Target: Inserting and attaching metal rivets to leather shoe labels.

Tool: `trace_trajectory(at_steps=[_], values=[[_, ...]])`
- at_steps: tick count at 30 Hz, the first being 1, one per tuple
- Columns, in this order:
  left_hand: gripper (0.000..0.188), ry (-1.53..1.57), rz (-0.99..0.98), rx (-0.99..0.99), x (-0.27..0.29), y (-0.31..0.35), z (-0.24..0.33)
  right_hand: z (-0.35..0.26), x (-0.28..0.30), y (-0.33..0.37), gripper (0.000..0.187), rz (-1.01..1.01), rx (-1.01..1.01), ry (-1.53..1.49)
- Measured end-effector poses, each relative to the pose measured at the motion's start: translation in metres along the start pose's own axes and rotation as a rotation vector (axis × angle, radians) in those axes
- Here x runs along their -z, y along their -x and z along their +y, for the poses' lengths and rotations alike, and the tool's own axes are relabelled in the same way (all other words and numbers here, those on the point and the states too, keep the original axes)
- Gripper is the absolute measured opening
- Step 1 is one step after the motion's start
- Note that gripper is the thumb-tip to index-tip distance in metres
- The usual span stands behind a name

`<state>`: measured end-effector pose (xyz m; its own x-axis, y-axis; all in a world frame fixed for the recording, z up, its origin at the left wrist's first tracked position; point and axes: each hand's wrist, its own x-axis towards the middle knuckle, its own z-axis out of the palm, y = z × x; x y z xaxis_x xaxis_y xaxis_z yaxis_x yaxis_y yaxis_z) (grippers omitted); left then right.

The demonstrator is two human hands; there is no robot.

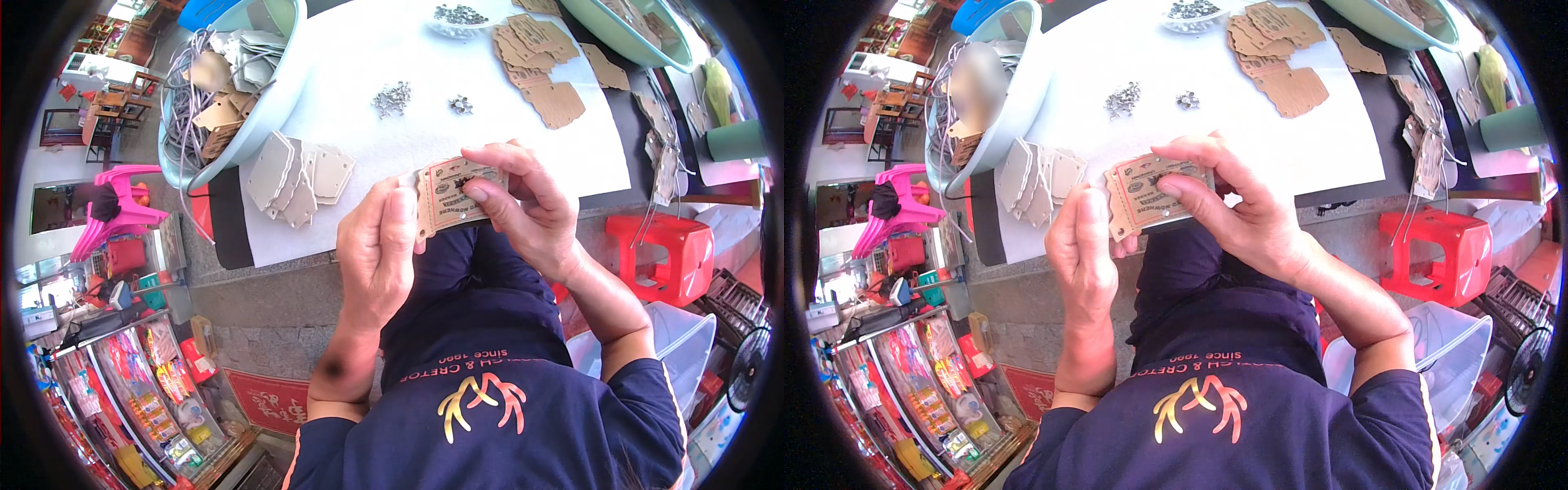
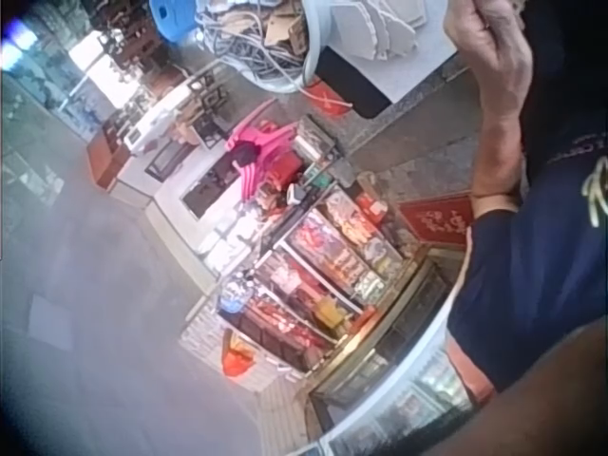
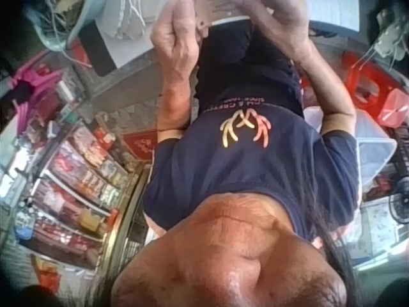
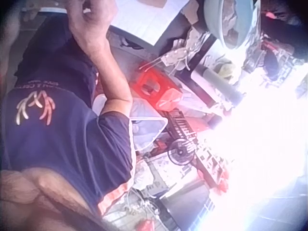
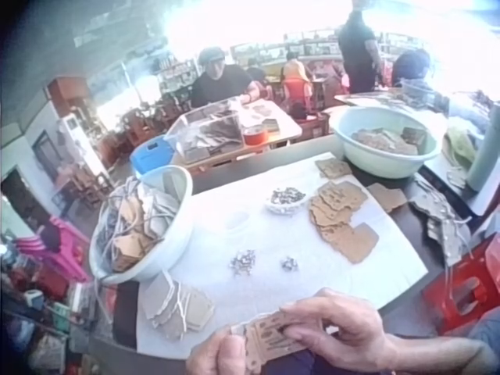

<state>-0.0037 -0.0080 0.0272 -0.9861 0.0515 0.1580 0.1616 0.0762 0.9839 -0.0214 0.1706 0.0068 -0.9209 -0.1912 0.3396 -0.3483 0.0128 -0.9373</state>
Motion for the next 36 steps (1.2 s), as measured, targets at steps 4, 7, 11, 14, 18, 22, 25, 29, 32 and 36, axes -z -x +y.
trace_trajectory(at_steps=[4,7,11,14,18,22,25,29,32,36], values=[[0.027,0.001,0.022,-0.029,-0.004,0.0,-0.003,0.001,-0.003,0.001,0.034,0.026,0.014,0.032],[0.022,-0.024,0.029,-0.046,-0.006,0.001,-0.008,0.0,-0.006,0.002,0.034,0.035,0.013,0.022],[0.019,0.107,0.098,-0.032,-0.01,0.002,-0.008,0.001,-0.009,0.003,0.034,0.031,-0.003,-0.026],[0.018,0.148,0.121,-0.007,-0.011,0.003,-0.006,0.0,-0.01,0.002,0.035,0.012,-0.027,-0.055],[0.015,0.18,0.171,-0.025,-0.013,0.004,-0.01,0.004,-0.018,0.004,0.034,0.043,-0.038,-0.103],[0.015,0.178,0.19,0.015,-0.015,0.004,-0.006,0.007,-0.02,0.005,0.033,0.046,-0.02,-0.091],[0.017,0.17,0.201,0.024,-0.014,0.005,-0.009,0.005,-0.023,0.005,0.032,0.045,-0.035,-0.105],[0.019,0.183,0.23,0.051,-0.014,0.006,-0.012,0.0,-0.028,0.005,0.029,0.056,-0.15,-0.137],[0.018,0.196,0.214,0.057,-0.01,0.008,-0.014,0.021,-0.027,-0.001,0.024,0.087,0.137,0.048],[0.018,0.196,0.161,0.066,0.001,0.014,-0.02,0.001,-0.018,-0.007,0.018,0.006,-0.214,-0.111]])
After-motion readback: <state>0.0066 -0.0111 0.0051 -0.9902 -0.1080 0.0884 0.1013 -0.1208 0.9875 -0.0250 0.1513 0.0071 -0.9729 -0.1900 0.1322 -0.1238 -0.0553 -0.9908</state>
